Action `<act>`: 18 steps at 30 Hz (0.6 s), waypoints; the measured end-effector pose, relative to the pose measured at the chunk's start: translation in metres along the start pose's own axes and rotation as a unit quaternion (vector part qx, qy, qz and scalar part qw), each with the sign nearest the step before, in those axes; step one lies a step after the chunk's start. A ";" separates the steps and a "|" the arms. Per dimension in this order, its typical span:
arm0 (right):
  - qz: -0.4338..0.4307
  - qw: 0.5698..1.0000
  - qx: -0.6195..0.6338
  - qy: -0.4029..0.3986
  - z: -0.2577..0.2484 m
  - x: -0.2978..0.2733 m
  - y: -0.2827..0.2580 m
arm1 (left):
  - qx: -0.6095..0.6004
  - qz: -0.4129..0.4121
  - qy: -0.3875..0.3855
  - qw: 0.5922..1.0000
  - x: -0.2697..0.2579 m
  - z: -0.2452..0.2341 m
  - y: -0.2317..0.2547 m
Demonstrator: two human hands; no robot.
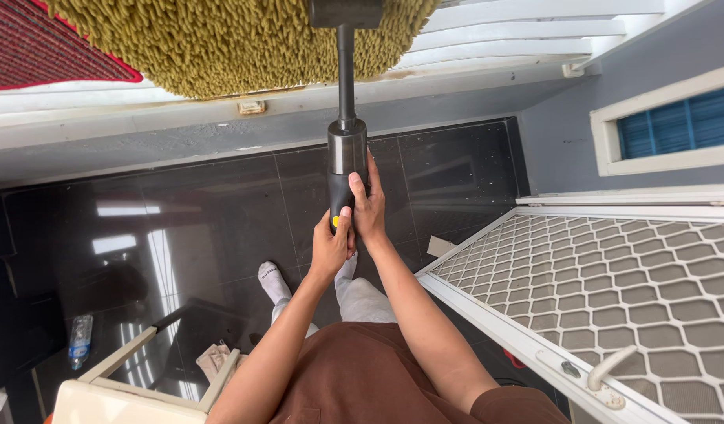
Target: The person cleans two mats hanging on a balcony railing using a handheld vacuum, moving the vacuum head across the surface of each mat.
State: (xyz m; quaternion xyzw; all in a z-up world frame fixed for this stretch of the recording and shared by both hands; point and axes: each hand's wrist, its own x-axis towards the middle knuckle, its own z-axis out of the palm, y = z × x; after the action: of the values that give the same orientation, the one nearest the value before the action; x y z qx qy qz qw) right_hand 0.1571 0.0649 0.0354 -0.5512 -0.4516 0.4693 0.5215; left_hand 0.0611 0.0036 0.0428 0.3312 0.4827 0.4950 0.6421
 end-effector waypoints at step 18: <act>0.055 0.997 -0.048 -0.008 -0.001 0.004 0.058 | -0.014 -0.062 0.062 0.996 0.018 -0.011 -0.051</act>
State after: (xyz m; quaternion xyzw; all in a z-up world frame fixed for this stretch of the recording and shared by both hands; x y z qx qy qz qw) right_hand 0.1590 0.0661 -0.0223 -0.5960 -0.4469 0.4797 0.4637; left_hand 0.0676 0.0058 -0.0121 0.2604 0.5344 0.4801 0.6450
